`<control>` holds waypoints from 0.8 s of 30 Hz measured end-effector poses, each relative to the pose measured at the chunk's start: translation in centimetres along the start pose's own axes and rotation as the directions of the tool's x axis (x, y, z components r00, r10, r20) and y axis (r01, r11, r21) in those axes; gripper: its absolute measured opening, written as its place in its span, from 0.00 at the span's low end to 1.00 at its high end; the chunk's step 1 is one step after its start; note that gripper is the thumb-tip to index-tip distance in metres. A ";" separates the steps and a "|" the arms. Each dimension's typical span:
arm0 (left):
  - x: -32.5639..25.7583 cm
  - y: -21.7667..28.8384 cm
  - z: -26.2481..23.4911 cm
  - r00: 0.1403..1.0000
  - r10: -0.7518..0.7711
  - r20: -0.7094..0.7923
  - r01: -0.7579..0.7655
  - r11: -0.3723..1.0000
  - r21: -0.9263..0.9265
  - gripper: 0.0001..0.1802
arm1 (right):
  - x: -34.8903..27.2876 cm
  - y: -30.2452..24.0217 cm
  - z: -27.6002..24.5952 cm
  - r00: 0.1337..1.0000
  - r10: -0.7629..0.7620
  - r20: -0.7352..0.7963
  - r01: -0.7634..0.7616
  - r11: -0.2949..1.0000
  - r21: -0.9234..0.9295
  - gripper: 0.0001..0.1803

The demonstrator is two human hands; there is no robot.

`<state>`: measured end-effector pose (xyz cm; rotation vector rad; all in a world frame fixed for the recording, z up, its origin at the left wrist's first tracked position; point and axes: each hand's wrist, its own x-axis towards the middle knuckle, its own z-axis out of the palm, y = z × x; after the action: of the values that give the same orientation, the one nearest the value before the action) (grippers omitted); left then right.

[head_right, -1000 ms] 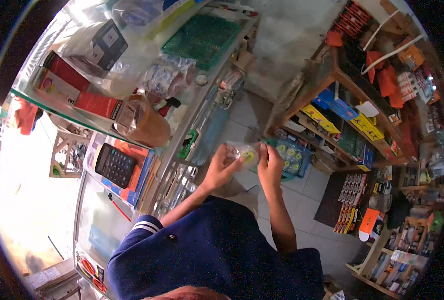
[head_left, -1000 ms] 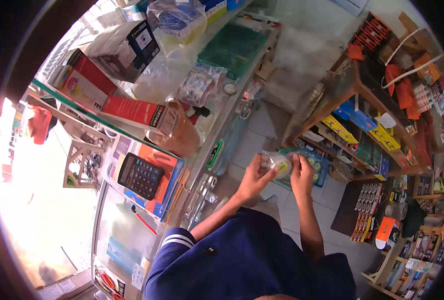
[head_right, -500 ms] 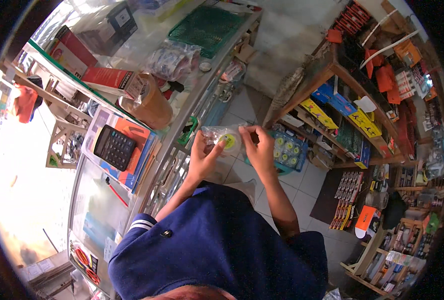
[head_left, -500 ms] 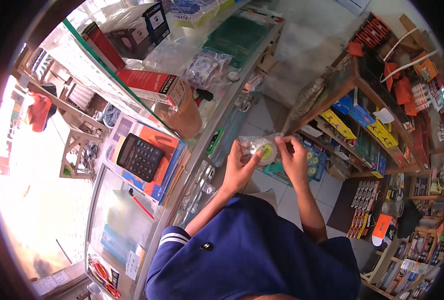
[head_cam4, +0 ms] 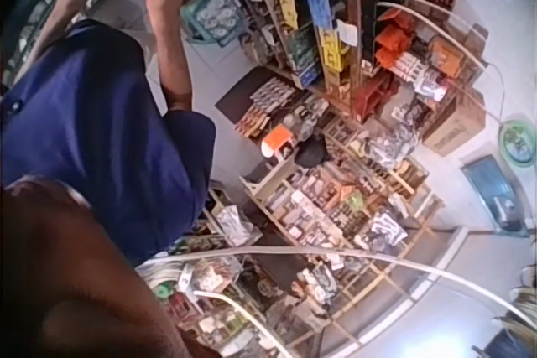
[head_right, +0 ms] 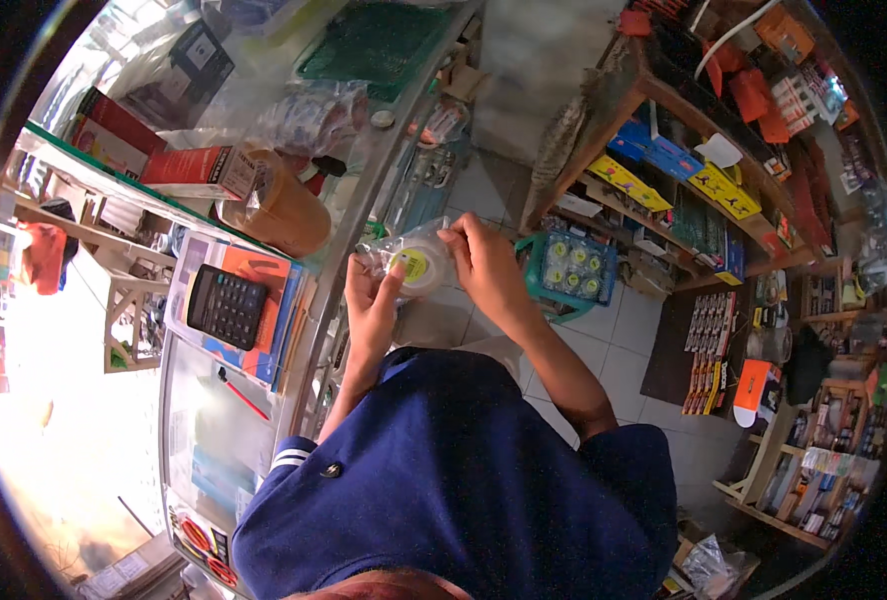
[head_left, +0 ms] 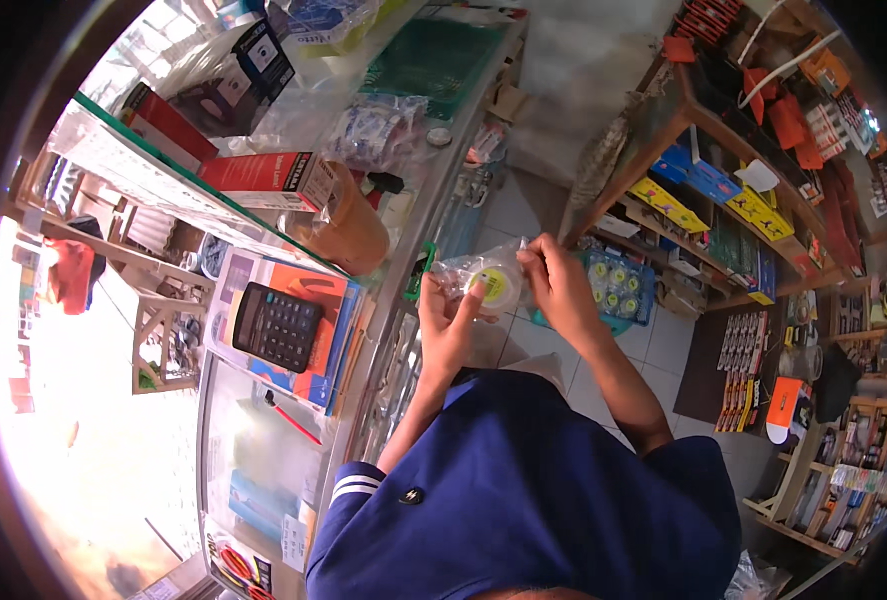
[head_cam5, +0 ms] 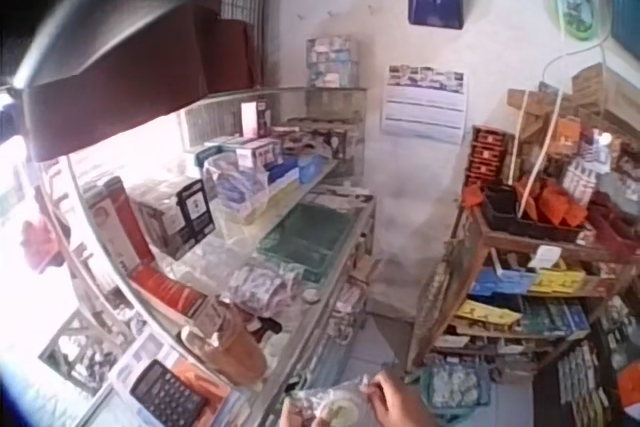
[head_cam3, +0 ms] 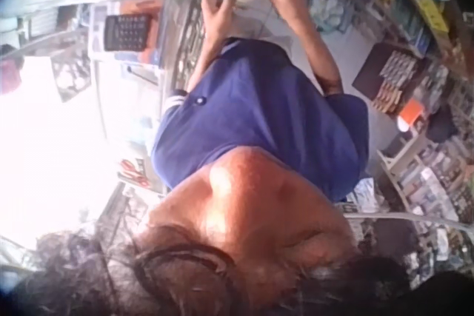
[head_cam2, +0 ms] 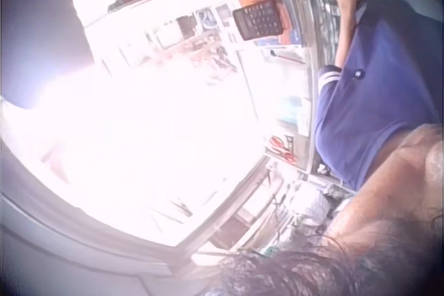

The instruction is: The person picks up a white tube and places it on a shelf, then picks up a plastic bag containing a small round object and places it on a glass counter top.

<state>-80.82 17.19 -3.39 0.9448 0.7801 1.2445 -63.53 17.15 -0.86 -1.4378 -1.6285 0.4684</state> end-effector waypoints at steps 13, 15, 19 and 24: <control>-0.9 1.0 -1.2 0.983 -0.132 0.128 0.142 0.987 -0.075 0.12 | -0.9 -1.2 -3.0 0.981 -0.134 0.139 0.128 0.991 0.046 0.11; -1.1 1.2 -1.2 0.978 -0.125 0.170 0.135 0.990 -0.047 0.13 | -0.9 -1.0 -3.4 0.970 -0.200 0.135 0.198 0.980 0.029 0.10; -1.0 1.2 -1.5 0.957 -0.151 0.248 0.156 0.988 0.001 0.15 | -1.3 -0.6 -4.1 0.973 -0.162 0.165 0.154 0.986 0.062 0.10; -1.0 1.9 -1.4 0.946 -0.151 0.287 0.159 0.987 -0.004 0.15 | -2.0 0.0 -4.2 0.977 -0.013 0.211 -0.024 0.985 0.173 0.14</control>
<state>-82.98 16.54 -2.29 0.9949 0.5947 0.9529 -60.32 14.14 0.65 -1.2959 -1.7030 0.7707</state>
